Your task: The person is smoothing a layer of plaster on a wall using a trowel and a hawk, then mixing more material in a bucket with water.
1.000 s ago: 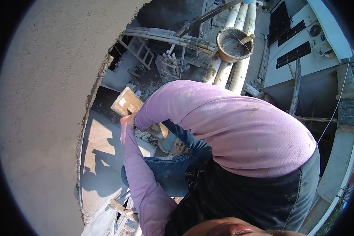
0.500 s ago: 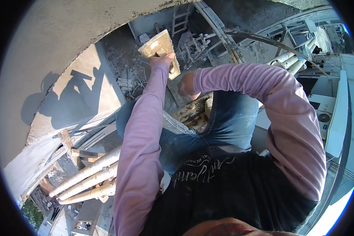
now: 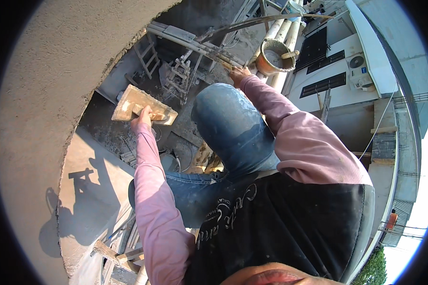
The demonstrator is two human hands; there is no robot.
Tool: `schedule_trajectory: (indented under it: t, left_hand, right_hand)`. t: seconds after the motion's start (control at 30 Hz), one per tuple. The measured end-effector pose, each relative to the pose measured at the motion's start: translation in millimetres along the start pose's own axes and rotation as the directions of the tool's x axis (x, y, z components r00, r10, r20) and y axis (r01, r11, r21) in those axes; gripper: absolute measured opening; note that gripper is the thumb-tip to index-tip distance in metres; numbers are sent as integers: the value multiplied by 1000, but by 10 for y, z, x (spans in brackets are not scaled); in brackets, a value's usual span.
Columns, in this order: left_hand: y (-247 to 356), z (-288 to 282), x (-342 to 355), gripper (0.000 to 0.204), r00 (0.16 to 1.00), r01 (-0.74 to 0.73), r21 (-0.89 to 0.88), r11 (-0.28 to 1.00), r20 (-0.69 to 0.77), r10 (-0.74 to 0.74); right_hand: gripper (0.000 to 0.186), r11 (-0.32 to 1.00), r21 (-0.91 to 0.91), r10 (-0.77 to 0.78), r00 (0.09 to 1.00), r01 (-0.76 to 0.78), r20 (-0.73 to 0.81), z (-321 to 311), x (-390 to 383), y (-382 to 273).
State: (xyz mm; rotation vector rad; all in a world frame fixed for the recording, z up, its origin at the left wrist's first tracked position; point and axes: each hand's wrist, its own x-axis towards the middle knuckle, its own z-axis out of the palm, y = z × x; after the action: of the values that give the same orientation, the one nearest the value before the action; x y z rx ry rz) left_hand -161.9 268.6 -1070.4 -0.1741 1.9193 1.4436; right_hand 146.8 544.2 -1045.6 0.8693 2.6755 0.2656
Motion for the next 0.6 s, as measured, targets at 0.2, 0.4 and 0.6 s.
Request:
schedule_trajectory:
  t: [0.2, 0.4, 0.6]
  left_hand:
    - [-74, 175, -12, 32, 995, -42, 54, 998, 91, 37]
    - [36, 342, -130, 26, 997, 59, 16, 998, 57, -60]
    - [-187, 628, -97, 31, 998, 59, -112, 992, 39, -55]
  right_hand:
    - [25, 860, 460, 408, 840, -221, -359, -183, -364, 1037]
    - [10, 625, 653, 770, 476, -427, -425, -312, -338, 2339]
    - [35, 905, 98, 418, 908, -414, -26, 589, -48, 3447]
